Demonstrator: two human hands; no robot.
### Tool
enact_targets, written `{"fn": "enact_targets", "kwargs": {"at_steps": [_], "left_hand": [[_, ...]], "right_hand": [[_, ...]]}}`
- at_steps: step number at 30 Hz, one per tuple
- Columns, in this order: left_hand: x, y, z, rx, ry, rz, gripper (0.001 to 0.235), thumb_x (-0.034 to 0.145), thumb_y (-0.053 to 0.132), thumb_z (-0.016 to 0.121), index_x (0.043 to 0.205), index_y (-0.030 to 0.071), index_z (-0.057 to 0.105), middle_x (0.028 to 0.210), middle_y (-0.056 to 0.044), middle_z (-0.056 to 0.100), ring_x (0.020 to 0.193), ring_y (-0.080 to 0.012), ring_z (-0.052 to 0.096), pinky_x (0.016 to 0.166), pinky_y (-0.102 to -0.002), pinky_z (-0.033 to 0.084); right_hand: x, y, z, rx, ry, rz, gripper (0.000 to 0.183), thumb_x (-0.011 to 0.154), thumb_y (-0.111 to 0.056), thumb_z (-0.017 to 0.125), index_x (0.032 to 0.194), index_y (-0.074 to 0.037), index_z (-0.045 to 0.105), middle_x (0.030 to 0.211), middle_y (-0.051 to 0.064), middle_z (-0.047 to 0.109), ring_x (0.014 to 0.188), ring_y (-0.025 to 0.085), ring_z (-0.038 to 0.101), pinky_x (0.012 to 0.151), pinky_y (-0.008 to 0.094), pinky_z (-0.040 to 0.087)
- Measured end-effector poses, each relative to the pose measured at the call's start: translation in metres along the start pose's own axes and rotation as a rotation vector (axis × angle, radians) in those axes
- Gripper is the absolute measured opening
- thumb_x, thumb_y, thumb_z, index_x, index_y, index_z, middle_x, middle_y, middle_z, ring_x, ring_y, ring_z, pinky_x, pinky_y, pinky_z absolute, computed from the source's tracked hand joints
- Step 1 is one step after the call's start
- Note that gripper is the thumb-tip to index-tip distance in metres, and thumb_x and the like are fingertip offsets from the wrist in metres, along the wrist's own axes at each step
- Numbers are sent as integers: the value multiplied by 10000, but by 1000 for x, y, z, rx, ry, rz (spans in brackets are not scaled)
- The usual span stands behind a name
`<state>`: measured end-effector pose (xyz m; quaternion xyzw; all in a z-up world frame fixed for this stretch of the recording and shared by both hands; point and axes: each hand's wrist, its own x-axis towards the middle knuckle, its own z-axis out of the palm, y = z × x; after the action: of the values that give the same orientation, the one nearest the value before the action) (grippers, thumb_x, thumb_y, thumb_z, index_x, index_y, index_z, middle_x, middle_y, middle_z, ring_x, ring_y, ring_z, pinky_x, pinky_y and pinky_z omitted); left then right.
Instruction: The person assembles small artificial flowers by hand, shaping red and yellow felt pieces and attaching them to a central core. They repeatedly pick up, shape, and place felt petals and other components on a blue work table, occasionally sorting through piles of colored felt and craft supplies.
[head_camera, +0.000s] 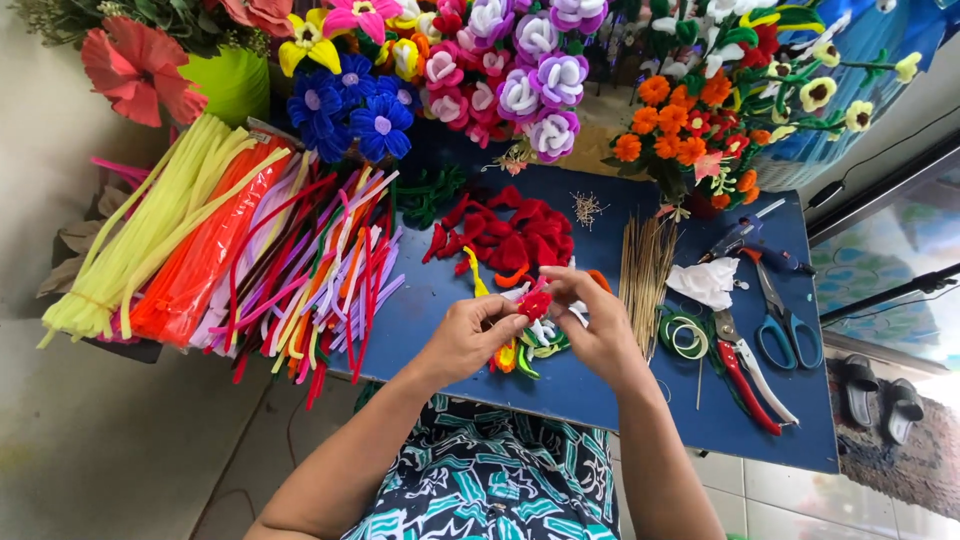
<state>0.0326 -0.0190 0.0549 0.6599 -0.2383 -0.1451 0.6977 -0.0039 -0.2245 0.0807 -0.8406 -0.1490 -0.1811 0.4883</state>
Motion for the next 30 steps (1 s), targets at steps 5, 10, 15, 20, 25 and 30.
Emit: {"fn": "enact_targets", "kwargs": {"at_steps": [5, 10, 15, 20, 25, 30], "left_hand": [[-8, 24, 4, 75, 5, 12, 152, 935, 177, 753, 868, 42, 773, 682, -82, 664, 643, -113, 592, 570, -258, 488], [-12, 27, 14, 121, -44, 5, 144, 916, 161, 763, 829, 47, 775, 633, -78, 633, 589, -120, 552, 536, -266, 446], [-17, 22, 19, 45, -78, -26, 147, 913, 162, 765, 805, 62, 761, 596, -32, 620, 589, -83, 505, 522, -228, 385], [-15, 11, 28, -26, -101, -21, 154, 926, 143, 769, 804, 50, 755, 622, -64, 639, 602, -92, 521, 565, -227, 429], [-16, 10, 26, -48, -76, 9, 181, 925, 167, 776, 796, 46, 742, 617, -39, 640, 621, -67, 518, 566, -214, 430], [-20, 10, 26, -26, -116, -1, 175, 925, 147, 774, 788, 49, 725, 600, -30, 626, 619, -66, 530, 567, -212, 441]], "right_hand": [[-12, -27, -2, -613, 122, -314, 467, 855, -42, 692, 1309, -150, 691, 947, 43, 698, 810, 228, 687, 847, 381, 517], [-12, -33, 1, -900, 181, -488, 368, 811, -109, 631, 1157, -181, 735, 888, 16, 663, 749, 209, 686, 896, 364, 511], [-16, -13, -2, -788, 139, -520, 348, 782, -83, 599, 1078, -207, 735, 772, -29, 606, 671, 159, 659, 896, 335, 510], [-30, 1, 4, -416, 119, -431, 334, 861, 22, 567, 1088, -135, 755, 762, 33, 681, 714, 238, 732, 932, 381, 538], [-23, -17, -3, -333, 83, -364, 313, 886, 31, 601, 1118, -116, 751, 786, 38, 705, 753, 249, 737, 940, 407, 541], [-23, -15, -8, -655, 18, -460, 327, 785, 0, 655, 1082, -114, 729, 786, 65, 688, 767, 233, 733, 995, 425, 517]]}}
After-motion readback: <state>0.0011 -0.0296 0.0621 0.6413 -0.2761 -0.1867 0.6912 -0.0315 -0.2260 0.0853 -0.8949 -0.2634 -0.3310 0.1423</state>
